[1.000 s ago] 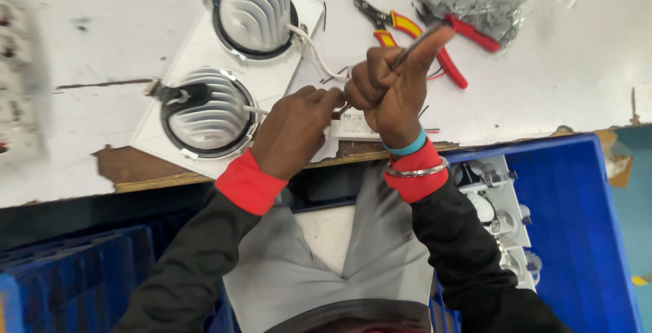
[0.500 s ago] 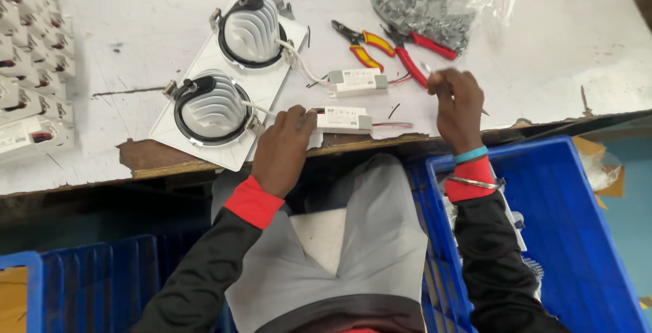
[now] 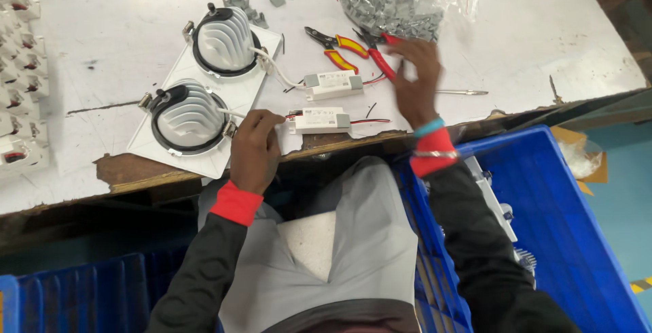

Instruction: The person connects wires to electronic components using pliers and a screwdriver before attaching the components to lighting fixtures by hand. They move the assembled units into a blue crate and pick up new components from the workbench.

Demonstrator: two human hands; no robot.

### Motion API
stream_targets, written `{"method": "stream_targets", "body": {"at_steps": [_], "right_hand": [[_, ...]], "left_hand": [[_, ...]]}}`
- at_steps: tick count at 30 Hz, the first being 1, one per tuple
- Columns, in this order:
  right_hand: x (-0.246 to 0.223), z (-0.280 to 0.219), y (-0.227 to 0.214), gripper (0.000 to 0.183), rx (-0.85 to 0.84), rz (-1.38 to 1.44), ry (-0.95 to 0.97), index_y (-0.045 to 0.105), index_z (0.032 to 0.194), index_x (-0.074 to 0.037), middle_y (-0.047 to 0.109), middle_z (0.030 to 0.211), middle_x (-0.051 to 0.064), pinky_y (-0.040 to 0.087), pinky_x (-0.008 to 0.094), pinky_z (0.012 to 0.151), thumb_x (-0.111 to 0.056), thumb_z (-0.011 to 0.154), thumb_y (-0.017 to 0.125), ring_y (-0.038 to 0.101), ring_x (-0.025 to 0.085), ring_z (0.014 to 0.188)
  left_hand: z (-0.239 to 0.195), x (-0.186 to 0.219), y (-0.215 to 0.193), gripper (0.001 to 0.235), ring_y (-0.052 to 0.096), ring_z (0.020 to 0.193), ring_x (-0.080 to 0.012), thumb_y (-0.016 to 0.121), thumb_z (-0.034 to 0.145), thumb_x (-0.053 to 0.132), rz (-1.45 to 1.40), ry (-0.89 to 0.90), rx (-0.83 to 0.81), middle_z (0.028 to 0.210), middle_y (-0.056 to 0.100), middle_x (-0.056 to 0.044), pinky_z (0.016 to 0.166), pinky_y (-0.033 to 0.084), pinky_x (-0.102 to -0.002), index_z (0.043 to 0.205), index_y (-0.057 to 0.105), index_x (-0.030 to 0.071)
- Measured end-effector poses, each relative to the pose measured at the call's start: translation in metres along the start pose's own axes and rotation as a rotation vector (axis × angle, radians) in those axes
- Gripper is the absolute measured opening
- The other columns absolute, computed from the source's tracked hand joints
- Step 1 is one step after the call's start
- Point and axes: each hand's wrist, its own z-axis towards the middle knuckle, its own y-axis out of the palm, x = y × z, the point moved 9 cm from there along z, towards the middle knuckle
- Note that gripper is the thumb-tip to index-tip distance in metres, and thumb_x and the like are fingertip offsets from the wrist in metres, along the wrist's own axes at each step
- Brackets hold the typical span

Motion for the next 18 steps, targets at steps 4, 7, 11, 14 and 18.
{"method": "stream_targets", "body": {"at_steps": [4, 7, 11, 14, 18], "right_hand": [[0.014, 0.047, 0.129, 0.026, -0.392, 0.109, 0.074, 0.074, 0.11, -0.008, 0.068, 0.108, 0.012, 0.05, 0.043, 0.094, 0.006, 0.09, 0.064, 0.064, 0.032, 0.105], [0.014, 0.08, 0.213, 0.036, -0.397, 0.154, -0.148, 0.072, 0.115, -0.008, 0.068, 0.119, 0.013, 0.049, 0.045, 0.098, 0.006, 0.082, 0.064, 0.061, 0.036, 0.113], [0.033, 0.098, 0.308, 0.045, -0.551, -0.048, -0.197, 0.073, 0.115, -0.009, 0.067, 0.12, 0.013, 0.05, 0.047, 0.09, 0.008, 0.074, 0.064, 0.058, 0.039, 0.111], [0.042, 0.101, 0.329, 0.033, -0.605, -0.115, -0.134, 0.075, 0.11, -0.012, 0.068, 0.117, 0.012, 0.051, 0.045, 0.094, 0.002, 0.08, 0.069, 0.059, 0.036, 0.112], [0.035, 0.085, 0.308, 0.031, -0.654, -0.053, -0.085, 0.079, 0.103, -0.013, 0.072, 0.113, 0.011, 0.052, 0.046, 0.09, 0.0, 0.077, 0.072, 0.063, 0.036, 0.104]], "left_hand": [[0.008, -0.01, 0.011, 0.008, 0.067, 0.084, -0.0375, 0.065, 0.089, 0.004, 0.061, -0.017, -0.011, 0.1, 0.065, -0.013, 0.073, 0.053, -0.046, 0.095, 0.068, 0.005], [0.009, -0.007, 0.013, 0.015, 0.066, 0.084, -0.0393, 0.063, 0.086, 0.006, 0.087, 0.06, 0.003, 0.102, 0.061, -0.017, 0.071, 0.053, -0.047, 0.101, 0.064, 0.004], [0.008, -0.012, 0.016, 0.015, 0.066, 0.086, -0.0387, 0.063, 0.087, 0.007, 0.081, 0.059, -0.028, 0.103, 0.061, -0.015, 0.073, 0.055, -0.047, 0.103, 0.061, 0.006], [0.011, -0.014, 0.017, 0.016, 0.066, 0.084, -0.039, 0.064, 0.087, 0.008, 0.083, 0.045, -0.041, 0.102, 0.061, -0.016, 0.071, 0.054, -0.047, 0.102, 0.06, 0.005], [0.011, -0.015, 0.015, 0.014, 0.067, 0.083, -0.0381, 0.063, 0.088, 0.008, 0.067, 0.036, -0.034, 0.101, 0.061, -0.015, 0.071, 0.055, -0.047, 0.102, 0.06, 0.006]]}}
